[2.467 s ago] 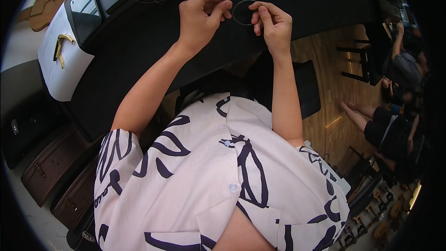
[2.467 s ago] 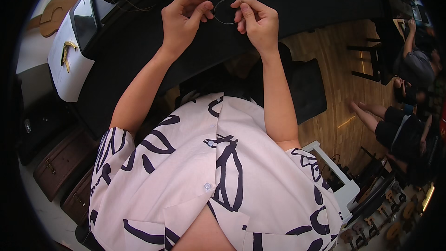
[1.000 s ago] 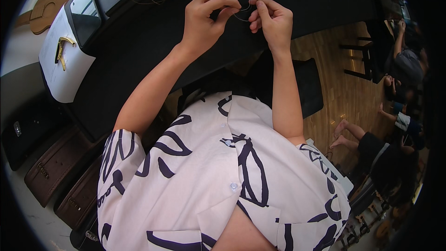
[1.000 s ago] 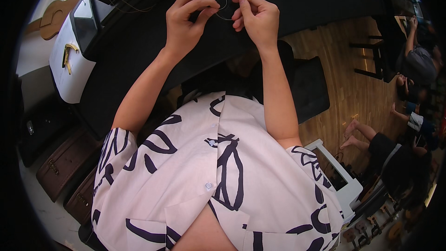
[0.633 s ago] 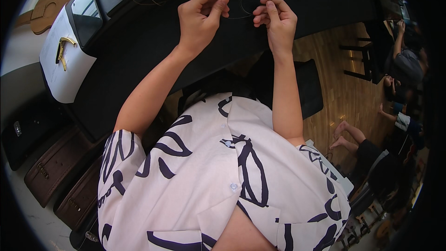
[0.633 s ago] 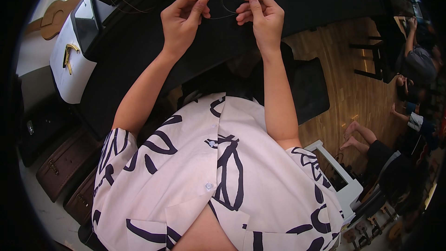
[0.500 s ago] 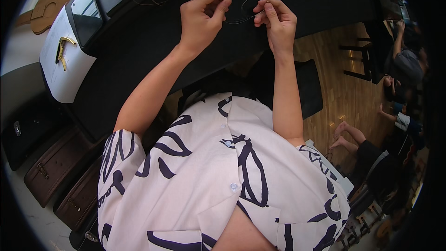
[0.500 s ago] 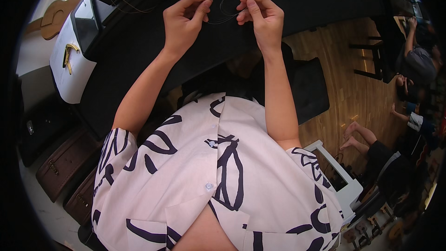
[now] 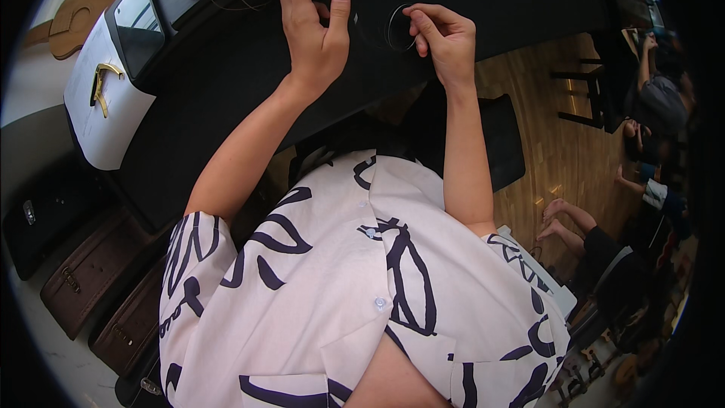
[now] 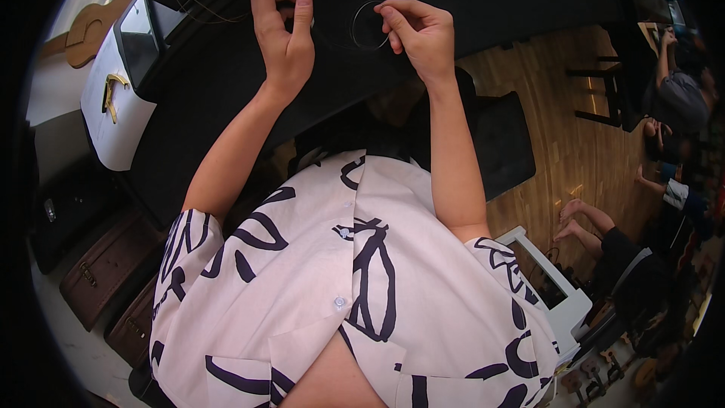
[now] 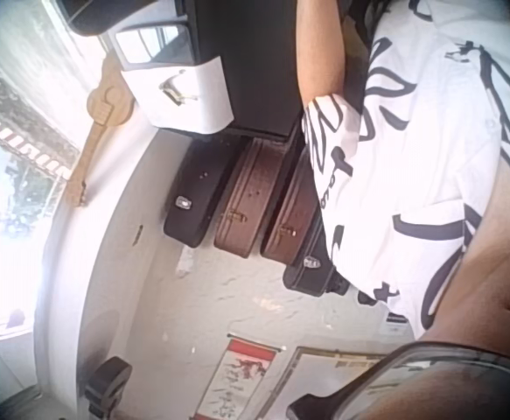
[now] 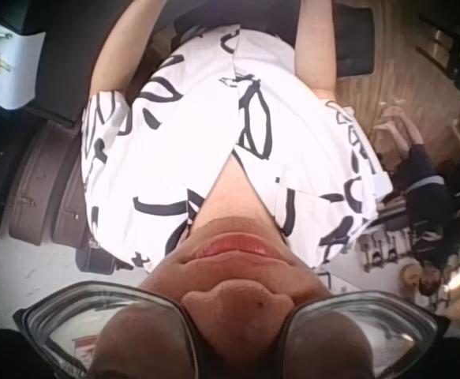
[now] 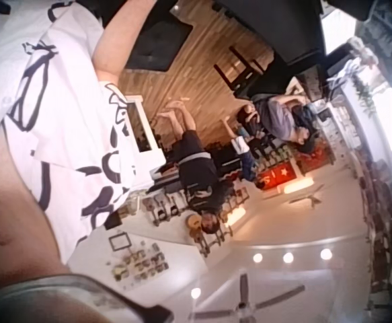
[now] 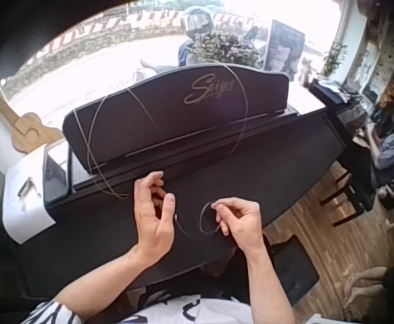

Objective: The person sits at a piano and uses their hands to bend and shape a thin metal wire into a circular loop. They repeatedly adjust the wire's curvature and inspect the shape before placing the finished loop on the piano surface.

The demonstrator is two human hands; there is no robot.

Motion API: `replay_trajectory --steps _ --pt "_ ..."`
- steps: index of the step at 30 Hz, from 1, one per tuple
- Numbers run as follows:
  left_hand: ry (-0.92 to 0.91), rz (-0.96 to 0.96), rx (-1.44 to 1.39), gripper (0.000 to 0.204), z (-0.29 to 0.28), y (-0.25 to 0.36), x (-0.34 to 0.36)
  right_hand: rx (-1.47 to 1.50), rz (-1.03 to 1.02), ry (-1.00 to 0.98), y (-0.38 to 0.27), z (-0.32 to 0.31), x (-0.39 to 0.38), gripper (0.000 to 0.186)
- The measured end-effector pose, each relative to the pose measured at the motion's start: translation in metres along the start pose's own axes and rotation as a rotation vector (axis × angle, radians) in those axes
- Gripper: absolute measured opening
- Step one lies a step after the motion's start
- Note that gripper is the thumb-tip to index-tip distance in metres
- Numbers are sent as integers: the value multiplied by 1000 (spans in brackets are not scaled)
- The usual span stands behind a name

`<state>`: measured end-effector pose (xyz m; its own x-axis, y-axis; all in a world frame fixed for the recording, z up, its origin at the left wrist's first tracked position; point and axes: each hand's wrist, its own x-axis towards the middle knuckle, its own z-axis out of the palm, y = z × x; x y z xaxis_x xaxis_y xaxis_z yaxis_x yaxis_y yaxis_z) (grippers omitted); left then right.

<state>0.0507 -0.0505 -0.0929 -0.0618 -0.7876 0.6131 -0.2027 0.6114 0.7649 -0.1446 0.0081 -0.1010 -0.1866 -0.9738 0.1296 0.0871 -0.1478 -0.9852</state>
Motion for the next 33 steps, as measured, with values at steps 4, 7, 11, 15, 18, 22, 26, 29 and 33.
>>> replay_trajectory --steps 4,7,11,15,18,22,26,29,33 --pt "-236 38 -156 23 -7 -4 4 -116 62 -56 -6 0 0 13" --pt "-447 -37 -258 16 -2 2 -1 -383 9 -46 -14 2 -4 15" --pt "-423 -13 -254 11 3 1 -5 -487 -50 -64 -29 4 -7 19" --pt "-331 -52 -208 6 2 0 -6 -477 69 -115 -41 2 -15 20" --pt "-285 -97 -226 4 3 2 -6 -371 154 -120 -38 3 -22 20" --pt "-302 -106 -248 4 5 3 -8 -258 167 -77 -35 4 -25 14" --pt "-392 -89 -262 8 4 3 -9 -120 129 0 -36 4 -25 11" --pt "-437 -228 -377 13 5 5 -11 -129 91 39 -35 2 -26 11" --pt "-490 -358 -486 17 5 4 -8 -161 117 21 -38 -1 -28 13"
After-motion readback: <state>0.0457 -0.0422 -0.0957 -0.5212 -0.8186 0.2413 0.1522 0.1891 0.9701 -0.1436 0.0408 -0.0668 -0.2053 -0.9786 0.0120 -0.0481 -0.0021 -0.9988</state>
